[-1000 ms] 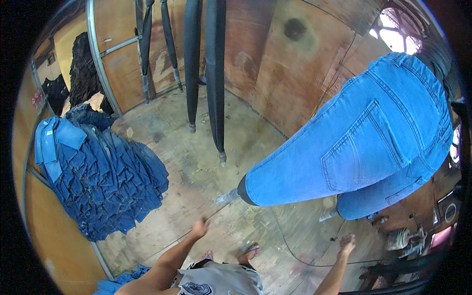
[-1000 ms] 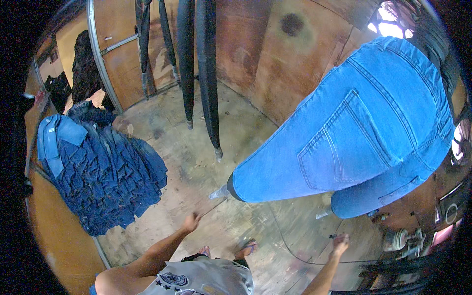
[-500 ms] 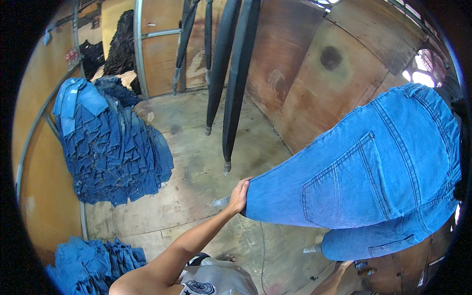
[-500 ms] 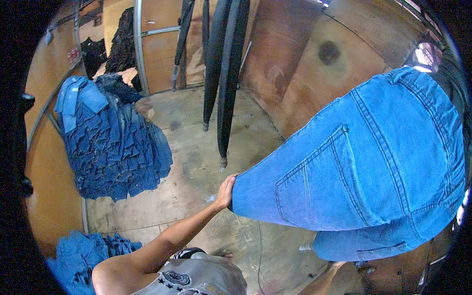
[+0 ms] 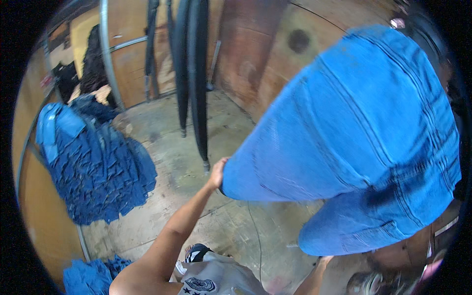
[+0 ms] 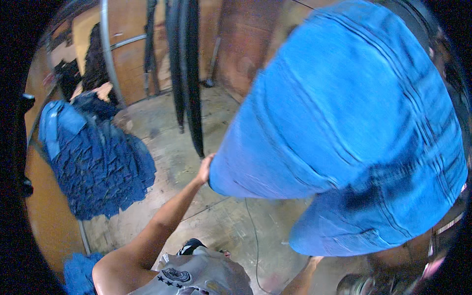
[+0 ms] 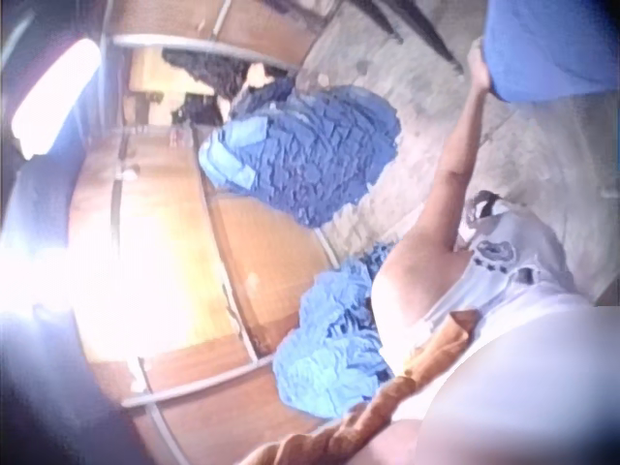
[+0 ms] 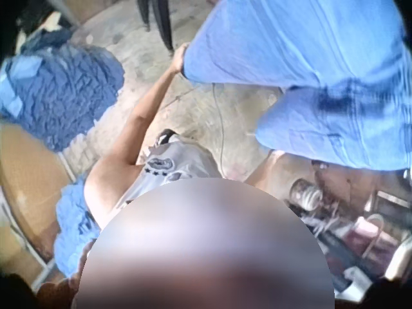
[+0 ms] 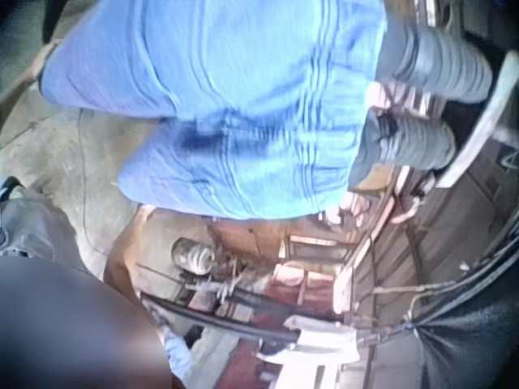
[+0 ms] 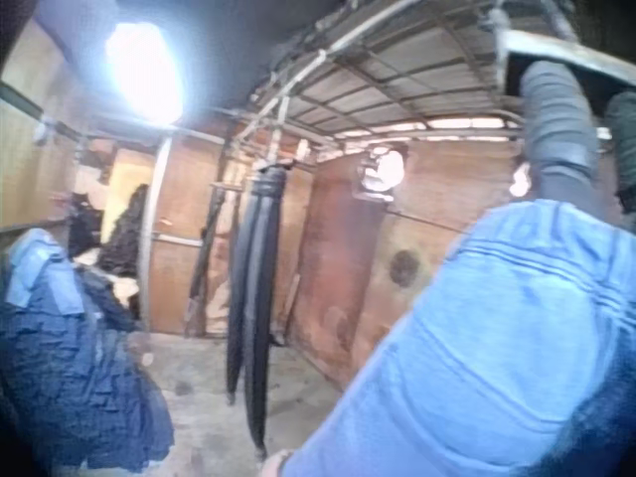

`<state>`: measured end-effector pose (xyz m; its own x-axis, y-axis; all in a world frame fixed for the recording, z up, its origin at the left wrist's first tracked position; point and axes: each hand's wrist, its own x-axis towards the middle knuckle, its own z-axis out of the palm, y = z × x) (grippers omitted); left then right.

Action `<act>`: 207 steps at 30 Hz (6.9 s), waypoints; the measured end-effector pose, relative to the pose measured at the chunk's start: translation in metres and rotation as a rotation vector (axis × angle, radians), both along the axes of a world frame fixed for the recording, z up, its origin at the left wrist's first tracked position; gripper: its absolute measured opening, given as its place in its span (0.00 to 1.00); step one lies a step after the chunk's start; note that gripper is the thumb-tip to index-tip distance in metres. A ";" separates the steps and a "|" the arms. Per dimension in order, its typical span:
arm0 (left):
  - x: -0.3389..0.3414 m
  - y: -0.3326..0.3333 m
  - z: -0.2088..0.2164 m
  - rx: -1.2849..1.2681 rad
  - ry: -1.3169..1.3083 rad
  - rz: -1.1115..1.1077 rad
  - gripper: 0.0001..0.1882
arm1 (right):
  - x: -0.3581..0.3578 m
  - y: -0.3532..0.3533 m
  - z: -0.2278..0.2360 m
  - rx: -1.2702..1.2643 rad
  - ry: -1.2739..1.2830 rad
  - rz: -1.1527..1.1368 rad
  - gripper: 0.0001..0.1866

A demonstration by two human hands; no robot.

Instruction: The person repeatedly picks up denim shorts from a pile, places them on a mannequin, and sprays them with a handheld spray gun. The person adjusts the shorts on the mannequin and sprays different areas before removing them and repeating the process with another pair.

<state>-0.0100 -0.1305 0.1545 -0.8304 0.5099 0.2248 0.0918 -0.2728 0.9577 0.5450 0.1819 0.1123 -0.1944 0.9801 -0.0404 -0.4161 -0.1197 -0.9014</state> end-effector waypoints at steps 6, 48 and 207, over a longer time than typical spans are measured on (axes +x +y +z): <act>-0.038 0.032 0.007 -0.076 0.031 -0.145 0.26 | 0.012 -0.059 0.003 0.021 0.051 -0.105 0.38; -0.027 0.057 0.026 -0.858 0.397 -0.357 0.28 | 0.080 -0.164 0.043 -0.221 -0.583 -0.513 0.22; -0.103 -0.597 -0.329 -1.134 -0.972 -0.609 0.16 | -0.243 -0.566 -0.246 -0.288 -1.232 1.423 0.38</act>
<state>-0.1132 -0.7274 -0.1749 -0.0482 0.3297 -0.9428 -0.4915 0.8139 0.3098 0.3023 -0.3844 -0.1337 -0.4768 0.0812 -0.8753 0.8786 0.0745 -0.4717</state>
